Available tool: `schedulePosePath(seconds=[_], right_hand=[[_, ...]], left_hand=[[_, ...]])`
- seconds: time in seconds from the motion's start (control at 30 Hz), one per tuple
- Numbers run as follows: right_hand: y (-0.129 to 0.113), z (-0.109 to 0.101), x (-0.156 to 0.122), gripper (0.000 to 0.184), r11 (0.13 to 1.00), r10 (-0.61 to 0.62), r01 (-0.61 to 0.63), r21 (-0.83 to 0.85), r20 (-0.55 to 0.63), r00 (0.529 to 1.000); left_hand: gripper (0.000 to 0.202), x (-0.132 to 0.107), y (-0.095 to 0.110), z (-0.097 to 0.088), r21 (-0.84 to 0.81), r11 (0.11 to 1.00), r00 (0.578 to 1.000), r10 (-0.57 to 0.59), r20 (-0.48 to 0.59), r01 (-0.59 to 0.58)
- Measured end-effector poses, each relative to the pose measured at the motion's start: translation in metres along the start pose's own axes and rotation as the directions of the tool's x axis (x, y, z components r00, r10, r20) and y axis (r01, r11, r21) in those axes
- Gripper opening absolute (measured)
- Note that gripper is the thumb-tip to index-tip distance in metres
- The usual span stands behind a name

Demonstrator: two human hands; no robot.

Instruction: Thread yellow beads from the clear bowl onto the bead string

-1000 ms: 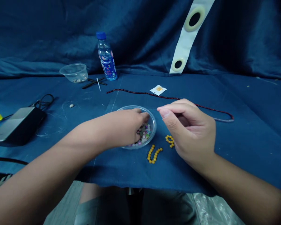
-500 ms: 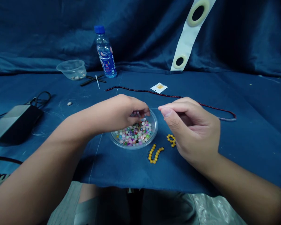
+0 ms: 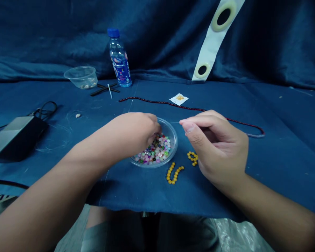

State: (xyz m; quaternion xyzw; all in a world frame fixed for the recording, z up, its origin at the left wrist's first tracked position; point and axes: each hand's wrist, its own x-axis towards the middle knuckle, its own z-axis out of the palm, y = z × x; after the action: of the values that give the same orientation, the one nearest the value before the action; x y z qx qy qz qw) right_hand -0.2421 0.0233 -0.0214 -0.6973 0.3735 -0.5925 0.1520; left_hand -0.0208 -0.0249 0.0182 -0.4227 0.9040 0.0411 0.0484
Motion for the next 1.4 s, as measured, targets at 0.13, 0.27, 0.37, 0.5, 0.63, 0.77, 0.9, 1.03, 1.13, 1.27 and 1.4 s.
schedulePosePath(seconds=[0.13, 0.27, 0.37, 0.5, 0.63, 0.77, 0.9, 1.03, 1.13, 1.27, 1.4], right_hand=[[0.001, 0.0, 0.0, 0.014, 1.0, 0.001, -0.001, -0.006, 0.009, 1.0], [0.001, 0.001, 0.0, 0.015, 1.0, -0.004, 0.004, 0.009, 0.007, 1.0], [0.001, 0.001, -0.001, 0.015, 1.0, 0.0, 0.0, 0.01, 0.006, 1.0], [0.001, 0.0, -0.001, 0.015, 1.0, -0.002, 0.002, -0.001, 0.004, 1.0], [0.001, 0.0, 0.0, 0.016, 1.0, -0.006, 0.006, 0.01, 0.005, 1.0], [0.001, 0.0, 0.0, 0.015, 1.0, -0.018, 0.018, -0.005, 0.003, 1.0], [0.001, 0.0, 0.0, 0.016, 0.999, -0.032, 0.032, -0.002, 0.006, 0.999], [0.001, 0.0, 0.001, 0.017, 0.999, -0.035, 0.035, 0.004, 0.004, 0.999], [0.0, -0.001, 0.001, 0.016, 0.999, -0.034, 0.034, -0.008, 0.004, 0.999], [0.001, 0.0, 0.001, 0.015, 1.0, -0.011, 0.011, -0.001, -0.017, 1.0], [0.007, 0.002, 0.006, 0.014, 0.997, 0.063, -0.059, 0.047, -0.08, 0.995]], left_hand=[[0.02, -0.004, 0.008, -0.001, 0.031, 0.997, 0.998, -0.069, 0.008, 0.069], [0.019, -0.004, 0.007, 0.001, 0.014, 0.998, 0.999, -0.054, 0.006, 0.054], [0.02, -0.002, 0.004, 0.003, 0.026, 0.999, 1.0, -0.028, 0.006, 0.028], [0.022, -0.002, -0.001, 0.006, -0.006, 1.0, 1.0, -0.009, -0.013, 0.008], [0.021, -0.005, -0.002, 0.002, -0.001, 0.998, 0.998, -0.06, 0.003, 0.06], [0.024, -0.006, 0.001, -0.002, 0.043, 0.994, 0.994, -0.104, 0.028, 0.102], [0.028, -0.005, 0.002, -0.003, 0.03, 0.995, 0.993, -0.1, 0.057, 0.098], [0.027, -0.007, 0.003, -0.005, 0.02, 0.996, 0.996, -0.083, 0.042, 0.082], [0.022, -0.008, 0.003, -0.004, 0.027, 0.995, 0.994, -0.094, 0.055, 0.093], [0.019, -0.005, -0.002, 0.0, 0.038, 0.997, 0.998, -0.063, -0.008, 0.063], [0.017, -0.004, -0.012, -0.002, -0.024, 0.999, 0.98, 0.019, -0.197, -0.024]])
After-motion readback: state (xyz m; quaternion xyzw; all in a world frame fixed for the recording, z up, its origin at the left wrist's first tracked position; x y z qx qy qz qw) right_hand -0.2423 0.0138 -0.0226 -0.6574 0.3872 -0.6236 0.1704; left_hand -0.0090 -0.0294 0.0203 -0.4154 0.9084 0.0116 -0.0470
